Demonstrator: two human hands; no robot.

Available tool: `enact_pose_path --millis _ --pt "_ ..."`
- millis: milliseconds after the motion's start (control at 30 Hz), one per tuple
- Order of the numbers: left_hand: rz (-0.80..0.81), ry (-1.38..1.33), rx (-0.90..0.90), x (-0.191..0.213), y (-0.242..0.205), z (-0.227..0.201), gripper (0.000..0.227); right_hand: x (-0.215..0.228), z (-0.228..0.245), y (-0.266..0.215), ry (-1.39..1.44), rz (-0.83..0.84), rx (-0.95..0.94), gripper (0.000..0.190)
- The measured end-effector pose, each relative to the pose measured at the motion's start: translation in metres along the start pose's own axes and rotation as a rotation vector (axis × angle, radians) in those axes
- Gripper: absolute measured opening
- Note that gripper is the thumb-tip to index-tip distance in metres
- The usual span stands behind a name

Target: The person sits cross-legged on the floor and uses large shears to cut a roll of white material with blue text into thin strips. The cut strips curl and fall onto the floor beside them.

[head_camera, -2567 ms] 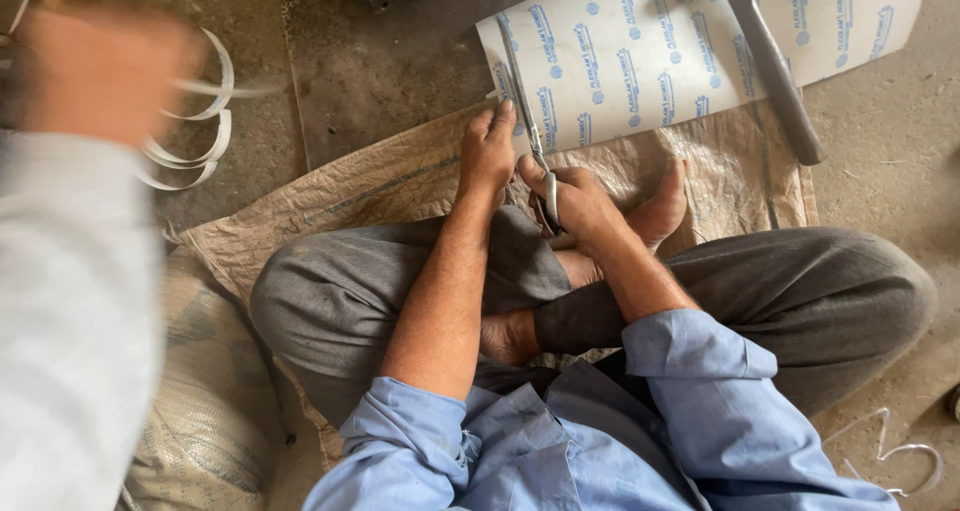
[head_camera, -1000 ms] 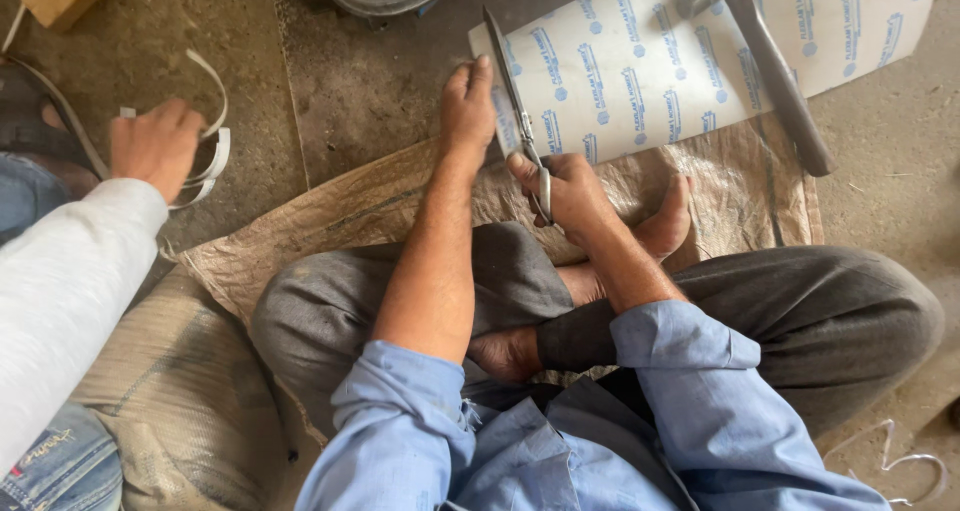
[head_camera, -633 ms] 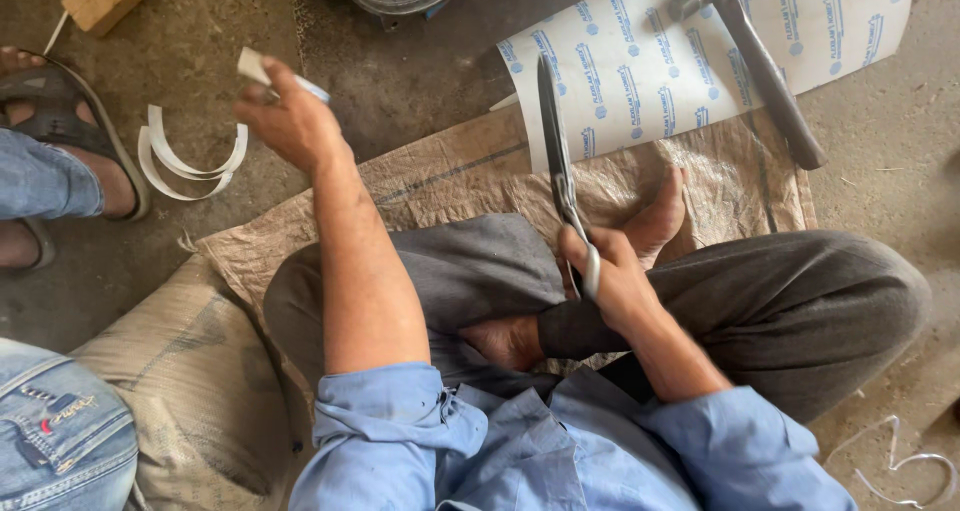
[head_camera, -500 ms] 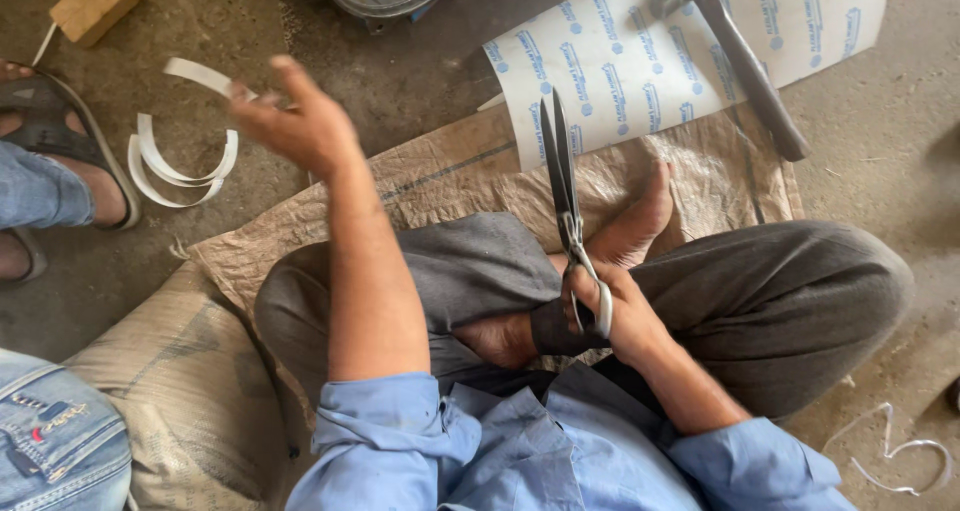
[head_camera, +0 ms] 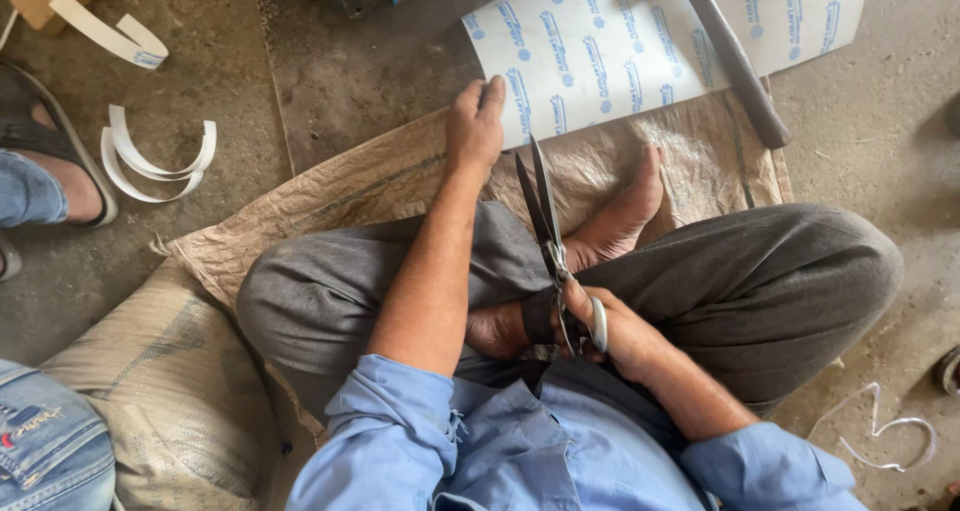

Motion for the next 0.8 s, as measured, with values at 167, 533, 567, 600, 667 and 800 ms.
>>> enact_pose_path --millis 167,533,567,600,667,800 --pt "0.005 -0.059 0.038 0.003 0.0 0.006 0.046 0.004 0.034 0.035 -0.111 -0.083 0.105 0.065" --pt "-0.02 -0.093 0.075 0.004 0.002 0.011 0.044 0.004 0.073 0.05 -0.37 -0.157 0.083 0.071" --pt "-0.012 -0.097 0.072 0.003 0.002 0.011 0.044 0.004 0.074 0.05 -0.362 -0.15 0.088 0.071" --pt "-0.006 -0.103 0.07 0.003 0.002 0.012 0.044 0.004 0.074 0.052 -0.355 -0.141 0.093 0.071" --pt "-0.001 -0.108 0.062 0.002 0.001 0.011 0.044 0.004 0.074 0.053 -0.358 -0.139 0.104 0.071" --pt "0.008 -0.115 0.073 0.003 0.0 0.011 0.044 0.004 0.072 0.054 -0.316 -0.16 0.112 0.069"
Point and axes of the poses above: each hand's wrist, its own y-axis towards the middle knuckle, its own x-axis out of the back of the hand, z = x × y, the point moved 3 cm from there along y, towards the middle knuckle, and after that the axes turned 7 degrees about -y, right-handed, at the moved point
